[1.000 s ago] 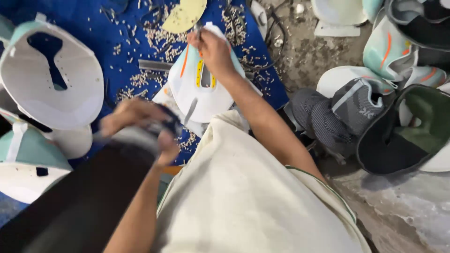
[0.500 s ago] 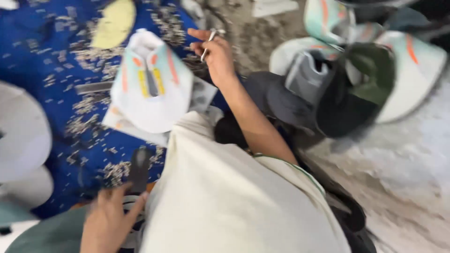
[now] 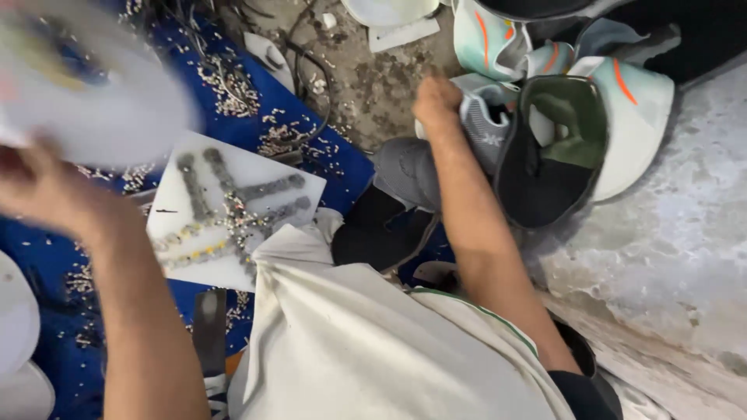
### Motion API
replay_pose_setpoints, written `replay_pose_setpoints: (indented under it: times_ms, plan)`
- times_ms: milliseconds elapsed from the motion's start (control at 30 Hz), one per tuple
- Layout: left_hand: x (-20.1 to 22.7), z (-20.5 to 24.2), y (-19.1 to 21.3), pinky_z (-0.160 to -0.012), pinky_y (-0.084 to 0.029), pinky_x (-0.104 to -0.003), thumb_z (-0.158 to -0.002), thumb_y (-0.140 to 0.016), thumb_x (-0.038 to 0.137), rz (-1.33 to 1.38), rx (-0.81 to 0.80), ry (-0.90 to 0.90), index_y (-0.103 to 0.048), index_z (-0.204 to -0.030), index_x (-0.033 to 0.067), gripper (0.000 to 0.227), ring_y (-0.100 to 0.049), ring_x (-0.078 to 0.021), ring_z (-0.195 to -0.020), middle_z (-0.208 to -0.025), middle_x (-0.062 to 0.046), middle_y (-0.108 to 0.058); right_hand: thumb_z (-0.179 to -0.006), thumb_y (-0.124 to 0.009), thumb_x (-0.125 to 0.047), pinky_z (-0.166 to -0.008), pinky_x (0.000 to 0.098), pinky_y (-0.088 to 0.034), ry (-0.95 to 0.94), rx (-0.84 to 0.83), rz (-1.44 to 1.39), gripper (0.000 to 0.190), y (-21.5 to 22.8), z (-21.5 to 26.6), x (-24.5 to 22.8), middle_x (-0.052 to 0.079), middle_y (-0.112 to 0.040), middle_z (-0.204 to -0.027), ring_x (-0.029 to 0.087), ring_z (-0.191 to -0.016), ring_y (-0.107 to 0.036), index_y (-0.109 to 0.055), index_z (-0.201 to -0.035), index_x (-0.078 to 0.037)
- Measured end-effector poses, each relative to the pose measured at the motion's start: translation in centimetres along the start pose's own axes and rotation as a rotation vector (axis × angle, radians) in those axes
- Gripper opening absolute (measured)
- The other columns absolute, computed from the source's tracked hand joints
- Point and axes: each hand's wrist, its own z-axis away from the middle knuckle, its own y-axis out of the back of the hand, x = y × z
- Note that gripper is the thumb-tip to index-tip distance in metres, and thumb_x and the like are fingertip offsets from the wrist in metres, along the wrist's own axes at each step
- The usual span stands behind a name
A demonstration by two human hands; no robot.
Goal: The person punches holes and sets components into shoe uppers using a manual punch tool and a hammer.
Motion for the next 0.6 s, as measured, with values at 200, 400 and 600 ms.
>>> replay_pose_setpoints:
  times_ms: [200, 400, 600]
  plan:
    - [10.9, 7.8, 9.9, -0.077, -0.047, -0.025, -0.112, -0.061, 0.005, -0.093, -0.036, 0.268, -0.057, -0.115, 0.0023, 0.006, -0.057, -0.0112, -0.088, -0.103, -0.004, -0.063, -0.089, -0.065, -0.022, -0.088, 0.0518, -0.053, 0.037, -0.066, 0.226, 0.044, -4.7, -3.6, 3.9, 0.019, -0.068, -0.124, 0.037, -0.112, -0.067, -0.062, -0.132, -0.014]
    - [12.0, 15.7, 21.2, -0.081, -0.052, -0.025, -0.115, -0.058, 0.008, -0.273, -0.090, 0.682, -0.063, -0.120, -0.0022, 0.012, -0.064, -0.0131, -0.087, -0.100, -0.010, -0.069, -0.088, -0.066, -0.012, -0.071, 0.0473, -0.060, 0.146, 0.240, 0.326, 0.021, 1.6, 0.2, 5.2, 0.019, -0.067, -0.129, 0.036, -0.099, -0.073, -0.078, -0.105, -0.010]
    - [15.1, 14.4, 14.9, -0.086, -0.053, -0.025, -0.116, -0.062, 0.012, -0.448, -0.230, 0.449, -0.063, -0.120, -0.0048, 0.017, -0.066, -0.0122, -0.094, -0.101, -0.010, -0.070, -0.087, -0.077, -0.005, -0.068, 0.0488, -0.054, 0.410, 0.900, -0.031, 0.013, 18.9, 11.1, 6.0, 0.017, -0.072, -0.102, 0.037, -0.084, -0.070, -0.070, -0.098, -0.005]
